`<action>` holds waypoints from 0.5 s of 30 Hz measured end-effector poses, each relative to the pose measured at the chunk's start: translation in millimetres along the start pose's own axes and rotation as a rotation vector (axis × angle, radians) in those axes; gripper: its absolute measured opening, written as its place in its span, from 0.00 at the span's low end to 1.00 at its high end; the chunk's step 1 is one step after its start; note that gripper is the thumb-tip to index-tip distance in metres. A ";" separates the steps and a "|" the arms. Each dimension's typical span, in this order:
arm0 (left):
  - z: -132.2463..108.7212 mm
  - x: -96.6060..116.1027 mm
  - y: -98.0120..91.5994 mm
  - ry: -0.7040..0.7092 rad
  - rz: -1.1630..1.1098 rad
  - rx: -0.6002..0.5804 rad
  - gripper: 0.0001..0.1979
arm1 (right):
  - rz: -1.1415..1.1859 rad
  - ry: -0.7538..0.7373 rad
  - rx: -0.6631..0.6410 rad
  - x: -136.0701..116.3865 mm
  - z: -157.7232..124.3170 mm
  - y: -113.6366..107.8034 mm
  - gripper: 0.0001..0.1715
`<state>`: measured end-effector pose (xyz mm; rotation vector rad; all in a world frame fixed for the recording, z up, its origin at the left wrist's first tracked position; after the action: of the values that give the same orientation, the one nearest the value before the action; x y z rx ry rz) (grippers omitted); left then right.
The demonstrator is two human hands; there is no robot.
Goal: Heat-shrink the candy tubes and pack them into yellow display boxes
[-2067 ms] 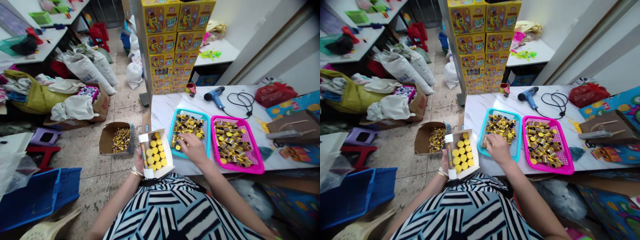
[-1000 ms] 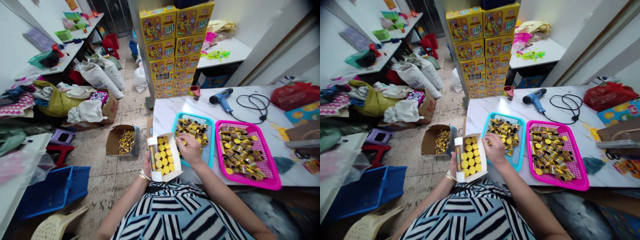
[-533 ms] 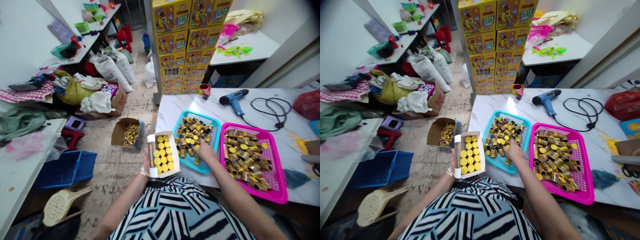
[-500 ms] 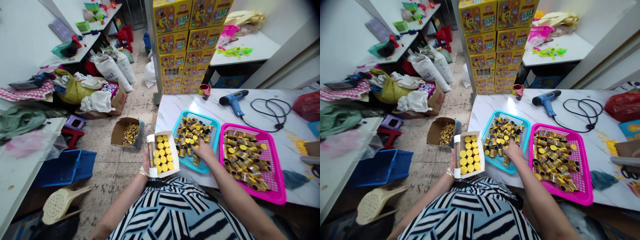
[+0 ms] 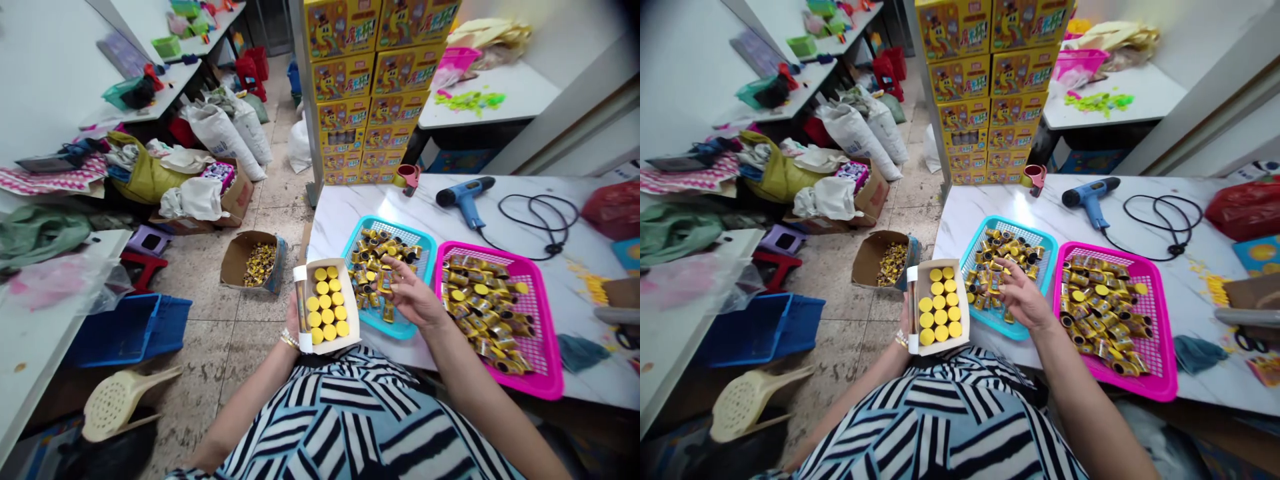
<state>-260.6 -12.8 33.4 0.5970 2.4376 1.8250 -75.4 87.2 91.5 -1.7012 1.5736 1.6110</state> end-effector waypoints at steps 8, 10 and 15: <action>5.9 6.3 1.1 -0.106 0.020 0.025 0.40 | -0.327 -0.044 -0.003 -13.4 13.4 79.6 0.24; 5.5 11.8 -2.2 -0.090 0.026 0.053 0.38 | -0.460 -0.099 0.049 -11.3 20.1 92.5 0.24; 2.0 16.1 -12.6 -0.096 -0.009 0.082 0.35 | -0.990 -0.426 0.094 -23.0 21.6 134.5 0.15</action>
<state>-278.5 -8.7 24.2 0.6617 2.4582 1.6592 -192.8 69.4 162.1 -1.5409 0.4380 1.1987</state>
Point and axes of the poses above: each hand's wrist, its own z-axis towards the middle knuckle, its own y-axis out of the palm, x = y × z, the point moved 9 cm from there along z, towards the middle knuckle, and after that the axes turned 5 degrees about -z, right-handed, at the moved point
